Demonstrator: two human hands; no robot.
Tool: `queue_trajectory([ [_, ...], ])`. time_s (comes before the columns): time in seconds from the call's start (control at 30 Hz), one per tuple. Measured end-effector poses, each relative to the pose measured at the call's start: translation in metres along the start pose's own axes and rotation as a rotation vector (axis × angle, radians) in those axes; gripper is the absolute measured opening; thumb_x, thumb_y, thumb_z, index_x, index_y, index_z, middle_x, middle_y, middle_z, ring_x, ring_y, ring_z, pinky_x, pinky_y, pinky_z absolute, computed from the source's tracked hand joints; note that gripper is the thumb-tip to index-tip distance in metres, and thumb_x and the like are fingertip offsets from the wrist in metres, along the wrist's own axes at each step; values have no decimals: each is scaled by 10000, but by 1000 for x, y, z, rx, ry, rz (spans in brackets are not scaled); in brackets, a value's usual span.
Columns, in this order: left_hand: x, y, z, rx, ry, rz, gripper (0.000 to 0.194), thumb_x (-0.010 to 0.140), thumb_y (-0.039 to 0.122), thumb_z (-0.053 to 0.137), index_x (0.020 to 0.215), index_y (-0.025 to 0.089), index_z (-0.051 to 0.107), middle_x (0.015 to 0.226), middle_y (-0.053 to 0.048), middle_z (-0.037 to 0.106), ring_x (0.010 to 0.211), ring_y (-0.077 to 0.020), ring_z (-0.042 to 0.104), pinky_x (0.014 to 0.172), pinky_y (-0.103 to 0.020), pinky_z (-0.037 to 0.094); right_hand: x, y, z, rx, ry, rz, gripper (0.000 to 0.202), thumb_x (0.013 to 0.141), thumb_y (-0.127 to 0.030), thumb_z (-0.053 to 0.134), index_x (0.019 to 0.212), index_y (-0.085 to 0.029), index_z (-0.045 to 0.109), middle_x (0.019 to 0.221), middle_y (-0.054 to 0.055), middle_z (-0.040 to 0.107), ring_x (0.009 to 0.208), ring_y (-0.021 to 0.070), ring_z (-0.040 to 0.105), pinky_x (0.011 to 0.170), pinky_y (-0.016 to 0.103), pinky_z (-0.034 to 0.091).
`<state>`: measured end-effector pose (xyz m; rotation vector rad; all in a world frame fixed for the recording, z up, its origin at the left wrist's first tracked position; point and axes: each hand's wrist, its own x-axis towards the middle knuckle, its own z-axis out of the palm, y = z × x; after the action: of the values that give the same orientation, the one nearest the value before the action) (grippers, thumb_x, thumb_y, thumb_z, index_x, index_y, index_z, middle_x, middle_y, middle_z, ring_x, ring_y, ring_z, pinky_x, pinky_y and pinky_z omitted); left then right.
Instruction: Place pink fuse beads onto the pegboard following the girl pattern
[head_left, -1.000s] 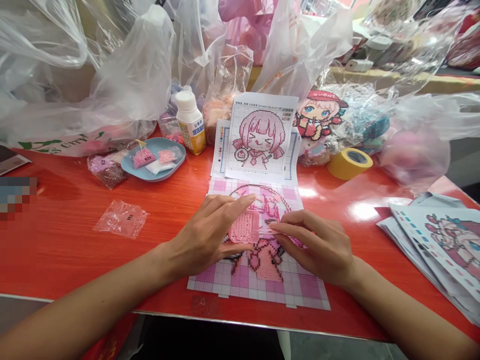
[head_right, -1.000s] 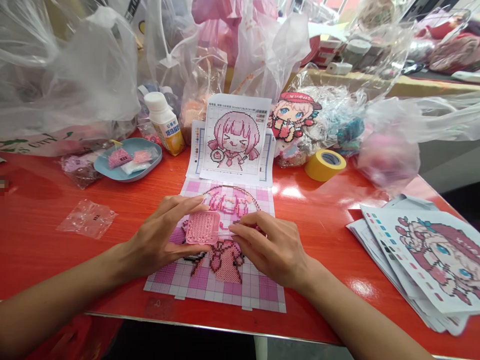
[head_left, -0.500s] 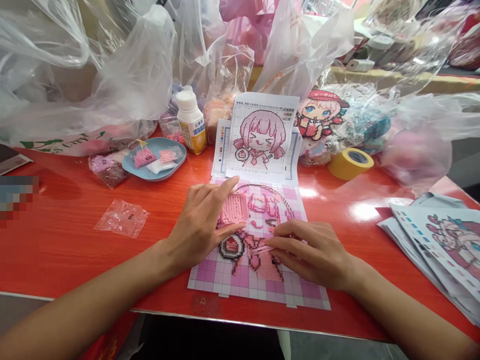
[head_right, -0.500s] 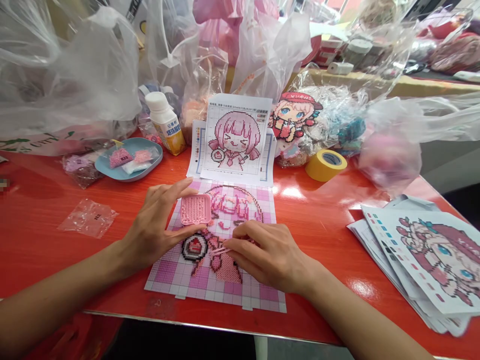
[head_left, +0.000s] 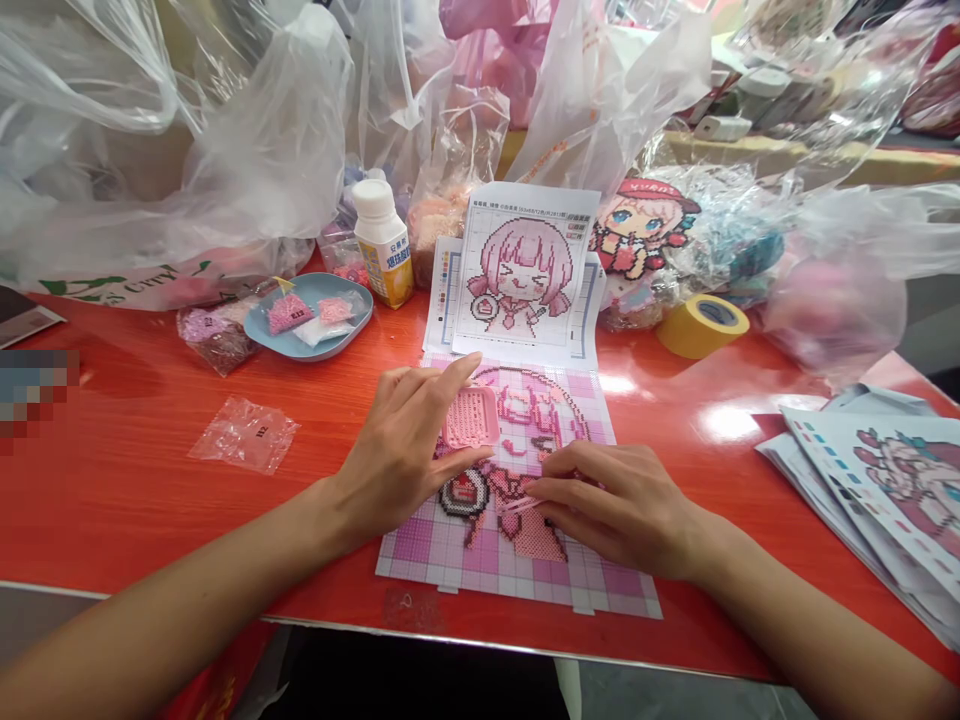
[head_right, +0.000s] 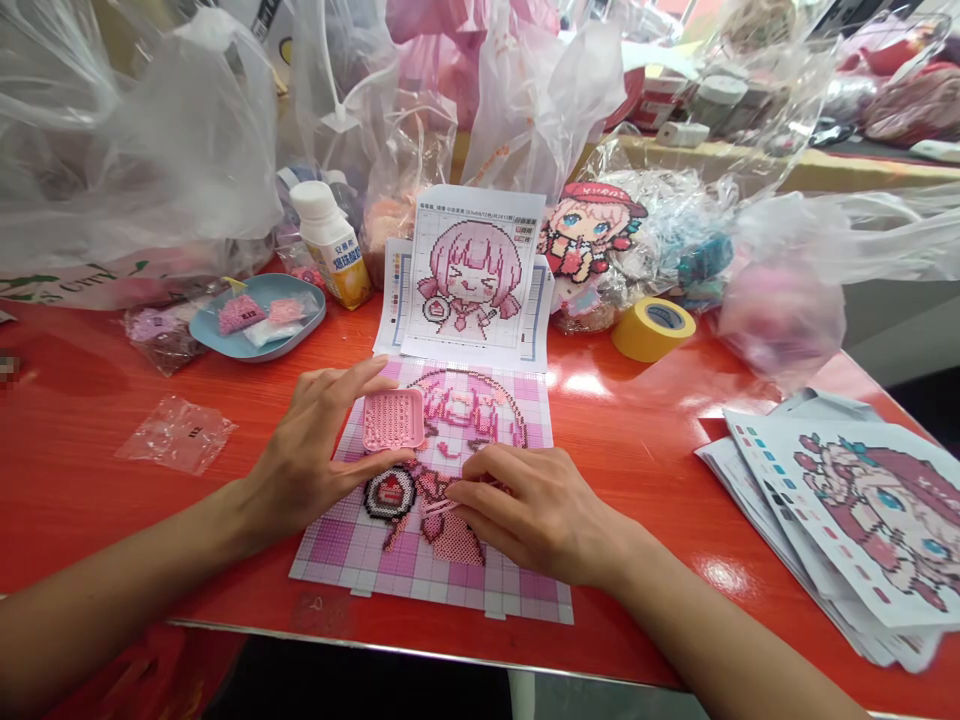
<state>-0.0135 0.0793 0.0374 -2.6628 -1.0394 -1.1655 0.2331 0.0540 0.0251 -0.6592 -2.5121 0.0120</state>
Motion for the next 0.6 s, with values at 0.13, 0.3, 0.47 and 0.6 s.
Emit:
queue_trajectory([
  [0.13,0,0,0,-3,-5,-1,724,811,316,700,1398,120,324,1094,-123,652,958,-221,591,884,-367,436,1,0,0,1,1,0,92,913,-183,541,988,-169,593,835,22,594,649,78,533,492,205,378],
  [0.3,0,0,0,4,-4,4,714,810,312,700,1387,107,334,1089,-128,654,951,-218,592,883,-364,436,0,0,0,-2,5,-1,90,916,-188,538,985,-169,594,835,22,595,653,78,536,497,204,383],
  [0.47,0,0,0,9,-6,6,700,808,318,701,1368,84,352,1081,-136,655,946,-216,590,885,-359,433,-1,0,1,-4,6,-1,95,909,-184,548,992,-173,594,839,23,597,646,80,536,492,206,381],
  [0.6,-1,-1,0,6,-12,-5,709,811,324,697,1383,108,337,1087,-125,654,956,-216,591,888,-363,435,-1,0,1,-5,5,-3,97,907,-187,550,993,-172,594,841,24,599,642,79,532,494,204,385],
])
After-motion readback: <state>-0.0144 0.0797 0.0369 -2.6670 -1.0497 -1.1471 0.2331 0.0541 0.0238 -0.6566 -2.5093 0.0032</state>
